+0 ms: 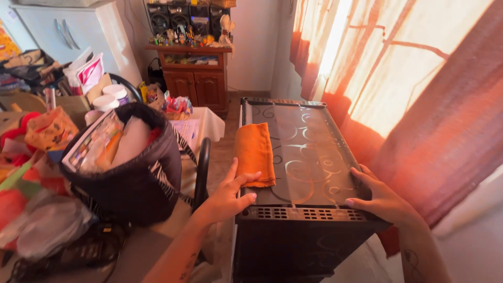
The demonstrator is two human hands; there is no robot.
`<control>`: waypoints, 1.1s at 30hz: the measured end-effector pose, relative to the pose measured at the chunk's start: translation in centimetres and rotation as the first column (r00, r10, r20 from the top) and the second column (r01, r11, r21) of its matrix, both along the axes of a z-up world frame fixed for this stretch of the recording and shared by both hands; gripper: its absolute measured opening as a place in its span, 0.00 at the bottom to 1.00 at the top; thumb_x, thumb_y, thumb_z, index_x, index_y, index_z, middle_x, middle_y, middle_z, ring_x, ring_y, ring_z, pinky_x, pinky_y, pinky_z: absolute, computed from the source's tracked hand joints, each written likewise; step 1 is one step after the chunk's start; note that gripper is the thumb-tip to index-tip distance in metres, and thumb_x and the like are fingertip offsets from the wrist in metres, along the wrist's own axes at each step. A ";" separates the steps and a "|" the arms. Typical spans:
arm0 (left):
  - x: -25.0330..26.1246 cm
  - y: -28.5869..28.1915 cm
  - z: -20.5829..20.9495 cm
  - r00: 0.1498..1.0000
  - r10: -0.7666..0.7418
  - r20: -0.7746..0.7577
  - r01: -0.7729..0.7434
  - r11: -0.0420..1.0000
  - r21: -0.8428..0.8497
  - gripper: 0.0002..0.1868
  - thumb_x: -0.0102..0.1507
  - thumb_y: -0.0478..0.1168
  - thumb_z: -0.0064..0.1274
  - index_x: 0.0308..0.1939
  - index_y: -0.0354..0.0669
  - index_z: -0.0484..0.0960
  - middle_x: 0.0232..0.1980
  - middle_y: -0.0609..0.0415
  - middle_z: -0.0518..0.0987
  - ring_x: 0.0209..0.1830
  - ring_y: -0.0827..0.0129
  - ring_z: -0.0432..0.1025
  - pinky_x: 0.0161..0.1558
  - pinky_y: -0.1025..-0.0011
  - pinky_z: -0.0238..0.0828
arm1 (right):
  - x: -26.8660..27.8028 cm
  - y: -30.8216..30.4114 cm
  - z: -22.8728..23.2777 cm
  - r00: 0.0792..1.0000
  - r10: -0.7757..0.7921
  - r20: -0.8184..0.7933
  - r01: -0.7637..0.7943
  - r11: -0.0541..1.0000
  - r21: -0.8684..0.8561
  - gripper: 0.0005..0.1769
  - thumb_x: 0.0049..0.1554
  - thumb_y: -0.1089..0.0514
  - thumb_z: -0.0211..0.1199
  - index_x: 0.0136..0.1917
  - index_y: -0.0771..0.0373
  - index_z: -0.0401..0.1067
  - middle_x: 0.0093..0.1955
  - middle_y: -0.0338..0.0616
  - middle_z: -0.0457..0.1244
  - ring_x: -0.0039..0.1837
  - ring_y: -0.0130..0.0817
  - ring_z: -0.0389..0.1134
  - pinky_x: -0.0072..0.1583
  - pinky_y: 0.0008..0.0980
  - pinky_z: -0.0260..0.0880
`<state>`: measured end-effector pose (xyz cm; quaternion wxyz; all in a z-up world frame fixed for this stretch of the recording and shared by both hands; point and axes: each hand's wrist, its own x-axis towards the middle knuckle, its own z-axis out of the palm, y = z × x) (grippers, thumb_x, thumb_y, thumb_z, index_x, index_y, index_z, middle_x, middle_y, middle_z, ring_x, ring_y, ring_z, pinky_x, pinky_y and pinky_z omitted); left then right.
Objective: The person organizes items on a cluttered table, placing a pink package and a box into a cardboard box. They then move to a small white refrigerator, open the door, and wipe the exterior and interior surfaces with an orange cloth. The person closes the door and continues to wipe the top and sides of the appliance.
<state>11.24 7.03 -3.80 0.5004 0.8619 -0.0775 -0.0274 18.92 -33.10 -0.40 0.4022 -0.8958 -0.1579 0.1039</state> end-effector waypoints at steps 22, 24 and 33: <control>8.7 7.5 -1.5 0.978 -0.153 0.143 0.165 0.983 -0.083 0.31 0.61 0.38 0.59 0.69 0.50 0.74 0.84 0.38 0.20 0.85 0.68 0.30 0.74 0.65 0.42 | 11.9 6.4 -2.3 0.995 -0.093 -0.035 0.091 0.995 -0.046 0.65 0.39 0.46 0.81 0.82 0.54 0.48 0.89 0.38 0.24 0.88 0.28 0.29 0.81 0.33 0.35; 8.8 7.6 -1.8 0.970 -0.167 0.175 0.180 0.982 -0.063 0.31 0.61 0.41 0.60 0.69 0.48 0.74 0.83 0.35 0.23 0.85 0.66 0.25 0.75 0.63 0.40 | 12.0 6.2 -2.7 0.995 -0.092 -0.029 0.091 0.995 -0.044 0.65 0.39 0.46 0.81 0.81 0.57 0.48 0.89 0.40 0.24 0.88 0.28 0.29 0.81 0.33 0.34; 9.0 7.5 -2.3 0.986 -0.091 0.141 0.094 0.995 -0.014 0.30 0.60 0.47 0.63 0.68 0.62 0.79 0.85 0.42 0.31 0.79 0.36 0.44 0.76 0.47 0.42 | 10.3 5.1 -2.1 0.997 -0.067 0.030 0.069 0.995 -0.069 0.66 0.39 0.38 0.82 0.82 0.51 0.52 0.88 0.57 0.29 0.84 0.56 0.37 0.81 0.51 0.42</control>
